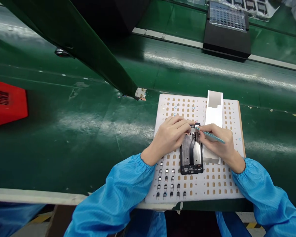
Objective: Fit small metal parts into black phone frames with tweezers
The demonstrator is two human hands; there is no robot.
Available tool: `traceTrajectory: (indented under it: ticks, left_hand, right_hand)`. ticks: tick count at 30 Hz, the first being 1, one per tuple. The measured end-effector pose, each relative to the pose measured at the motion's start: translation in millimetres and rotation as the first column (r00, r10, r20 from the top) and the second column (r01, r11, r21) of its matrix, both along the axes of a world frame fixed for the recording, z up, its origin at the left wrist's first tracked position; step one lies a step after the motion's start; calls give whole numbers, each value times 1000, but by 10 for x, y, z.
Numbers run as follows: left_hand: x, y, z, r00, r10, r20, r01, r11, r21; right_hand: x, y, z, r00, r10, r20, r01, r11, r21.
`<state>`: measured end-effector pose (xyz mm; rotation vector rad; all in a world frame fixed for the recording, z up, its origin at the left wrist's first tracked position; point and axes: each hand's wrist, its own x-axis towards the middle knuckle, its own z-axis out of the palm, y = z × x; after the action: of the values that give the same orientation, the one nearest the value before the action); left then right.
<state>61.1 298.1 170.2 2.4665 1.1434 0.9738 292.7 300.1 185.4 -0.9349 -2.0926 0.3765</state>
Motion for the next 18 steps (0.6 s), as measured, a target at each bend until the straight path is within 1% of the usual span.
traceTrajectory:
  ticks: [9,18]
  left_hand:
    - [3,-8,13,1000,1,4,-1,1000,-11]
    - [4,-14,25,1000,8,-8,-8,1000,-11]
  right_hand:
    - [-3,3,-6,999,17,35,-20,995,97]
    - [-16,1,7,998,7,58,-14,991,132]
